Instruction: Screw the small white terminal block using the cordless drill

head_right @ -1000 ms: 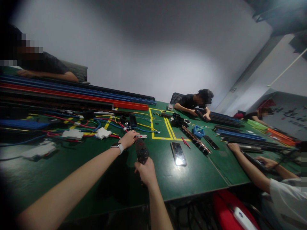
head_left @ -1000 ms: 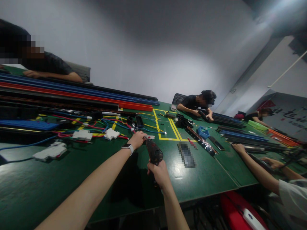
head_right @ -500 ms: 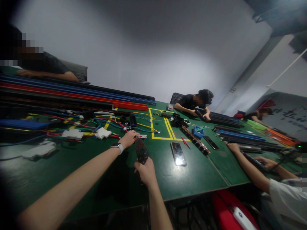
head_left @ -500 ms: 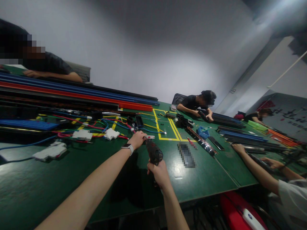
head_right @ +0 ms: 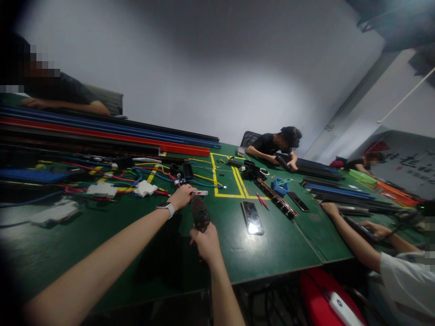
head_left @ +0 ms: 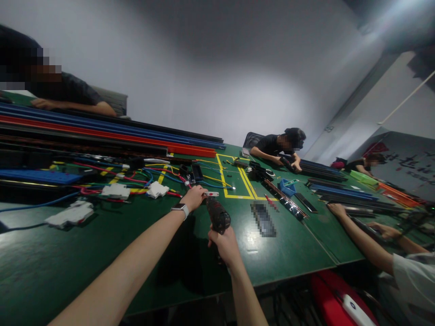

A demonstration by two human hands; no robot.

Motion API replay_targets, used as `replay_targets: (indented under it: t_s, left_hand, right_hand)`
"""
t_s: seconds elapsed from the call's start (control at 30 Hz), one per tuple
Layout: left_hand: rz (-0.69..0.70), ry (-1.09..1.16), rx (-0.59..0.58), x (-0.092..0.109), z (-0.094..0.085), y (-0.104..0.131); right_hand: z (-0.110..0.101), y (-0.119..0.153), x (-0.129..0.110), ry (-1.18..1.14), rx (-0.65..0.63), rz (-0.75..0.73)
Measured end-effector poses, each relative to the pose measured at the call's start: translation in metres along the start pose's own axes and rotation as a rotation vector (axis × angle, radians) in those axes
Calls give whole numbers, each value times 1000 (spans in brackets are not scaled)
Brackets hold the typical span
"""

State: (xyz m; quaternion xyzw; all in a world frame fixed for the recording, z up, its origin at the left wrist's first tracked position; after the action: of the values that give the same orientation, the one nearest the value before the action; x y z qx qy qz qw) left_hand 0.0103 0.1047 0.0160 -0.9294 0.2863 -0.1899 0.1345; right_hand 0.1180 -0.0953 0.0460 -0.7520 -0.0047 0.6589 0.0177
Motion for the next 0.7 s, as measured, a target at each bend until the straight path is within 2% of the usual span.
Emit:
replay_targets:
  t_s: [0.13, 0.23, 0.33, 0.43, 0.53, 0.63, 0.7]
  left_hand:
    - [-2, -19, -4, 1, -1, 0]
    - [-2, -24, 5, 1, 0, 0]
    - [-6, -11, 12, -1, 1, 0]
    - [15, -8, -7, -1, 2, -1]
    - [9, 9, -10, -1, 0, -1]
    - [1, 10, -4, 0, -3, 1]
    - [-5, 4, -3, 1, -4, 2]
  right_hand:
    - [0, 1, 4, -70, 26, 48]
    - [-4, 13, 3, -127, 26, 61]
    - [-23, 36, 4, -175, 52, 74]
    - [-73, 64, 4, -129, 214, 52]
    - [-142, 89, -2, 33, 411, 7]
    - [-218, 108, -12, 297, 610, -13]
    - [-258, 112, -20, 437, 646, -29]
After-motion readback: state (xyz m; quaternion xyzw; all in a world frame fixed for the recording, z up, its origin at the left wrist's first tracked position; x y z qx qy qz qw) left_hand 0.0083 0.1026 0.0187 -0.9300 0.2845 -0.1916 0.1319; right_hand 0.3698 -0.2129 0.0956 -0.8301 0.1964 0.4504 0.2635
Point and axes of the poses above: each hand's wrist, its own y-axis away from the middle knuckle, its own z-axis out of the palm, x = y × z, the point moved 9 cm from there along -y, towards the middle knuckle, and after that the axes turned 10 degrees about -y, right-handed, at the moved point
